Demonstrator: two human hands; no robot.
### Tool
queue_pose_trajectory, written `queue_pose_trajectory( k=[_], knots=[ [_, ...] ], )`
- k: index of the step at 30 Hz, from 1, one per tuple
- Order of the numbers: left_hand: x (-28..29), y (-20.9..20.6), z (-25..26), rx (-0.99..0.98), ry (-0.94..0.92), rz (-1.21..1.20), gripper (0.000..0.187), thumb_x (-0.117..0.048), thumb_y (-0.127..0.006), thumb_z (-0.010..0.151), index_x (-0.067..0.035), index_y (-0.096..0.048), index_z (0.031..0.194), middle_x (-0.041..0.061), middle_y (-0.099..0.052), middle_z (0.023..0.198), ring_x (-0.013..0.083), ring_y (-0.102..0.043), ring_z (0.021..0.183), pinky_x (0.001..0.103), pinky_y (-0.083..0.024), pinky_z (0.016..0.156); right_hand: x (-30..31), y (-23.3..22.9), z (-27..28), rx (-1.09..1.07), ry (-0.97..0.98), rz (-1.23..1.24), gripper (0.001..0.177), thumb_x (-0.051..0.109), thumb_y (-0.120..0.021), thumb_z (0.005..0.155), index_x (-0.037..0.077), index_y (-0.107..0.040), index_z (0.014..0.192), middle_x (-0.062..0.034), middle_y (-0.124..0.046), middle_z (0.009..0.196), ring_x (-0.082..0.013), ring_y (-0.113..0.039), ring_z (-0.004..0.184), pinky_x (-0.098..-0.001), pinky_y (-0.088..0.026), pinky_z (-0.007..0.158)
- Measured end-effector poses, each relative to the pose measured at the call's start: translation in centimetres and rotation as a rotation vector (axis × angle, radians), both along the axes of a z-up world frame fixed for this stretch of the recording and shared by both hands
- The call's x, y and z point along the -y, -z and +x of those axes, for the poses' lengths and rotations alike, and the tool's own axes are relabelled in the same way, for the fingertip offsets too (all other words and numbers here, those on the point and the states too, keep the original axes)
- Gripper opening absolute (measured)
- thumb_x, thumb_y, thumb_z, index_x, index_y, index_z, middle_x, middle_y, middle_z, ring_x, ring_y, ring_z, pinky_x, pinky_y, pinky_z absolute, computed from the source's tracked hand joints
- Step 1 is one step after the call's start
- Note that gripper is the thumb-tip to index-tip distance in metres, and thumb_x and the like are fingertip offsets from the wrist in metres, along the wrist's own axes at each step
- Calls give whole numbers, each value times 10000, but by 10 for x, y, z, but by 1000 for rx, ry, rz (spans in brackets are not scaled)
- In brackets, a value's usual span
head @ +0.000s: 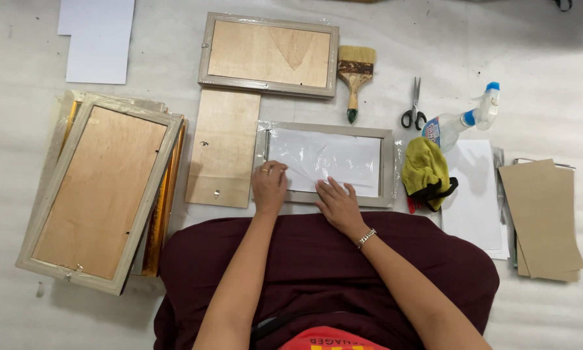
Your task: Cleaning a picture frame and glass before assembling the picture and backing board.
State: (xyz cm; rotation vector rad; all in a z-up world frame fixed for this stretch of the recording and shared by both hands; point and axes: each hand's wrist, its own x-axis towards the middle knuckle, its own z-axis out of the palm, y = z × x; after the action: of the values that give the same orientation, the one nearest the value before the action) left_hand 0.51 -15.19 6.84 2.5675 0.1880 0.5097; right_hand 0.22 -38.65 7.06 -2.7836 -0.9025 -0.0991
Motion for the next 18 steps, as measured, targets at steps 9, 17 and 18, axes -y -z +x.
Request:
queue_pose_trajectory(
  k=[9,17,18],
  knots=[
    [59,1,-28,40,432,286,368,-269,-656,844,-106,-669,1174,123,-672,1170,305,-665,1118,414,-521,927,-2,-15,6,205,-35,52,526,291,-545,986,278,-506,1510,81,-494,1557,-163,-440,1432,-404,-299,1117],
    [55,-27,-49,-581,339,131,957,-533,-677,905,53,-300,1561,362,-189,1627,529,-168,1513,585,-121,1246,-2,-18,4,179,-40,39,554,204,-566,967,274,-501,1513,78,-500,1544,-170,-453,1418,-400,-321,1107],
    [56,-23,-51,-595,328,140,978,-555,-669,907,50,-280,1570,365,-184,1626,528,-172,1512,584,-102,1250,-1,-16,4,177,-39,30,552,205,-571,964,276,-507,1507,73,-508,1535,-173,-460,1413,-403,-325,1106]
  ],
)
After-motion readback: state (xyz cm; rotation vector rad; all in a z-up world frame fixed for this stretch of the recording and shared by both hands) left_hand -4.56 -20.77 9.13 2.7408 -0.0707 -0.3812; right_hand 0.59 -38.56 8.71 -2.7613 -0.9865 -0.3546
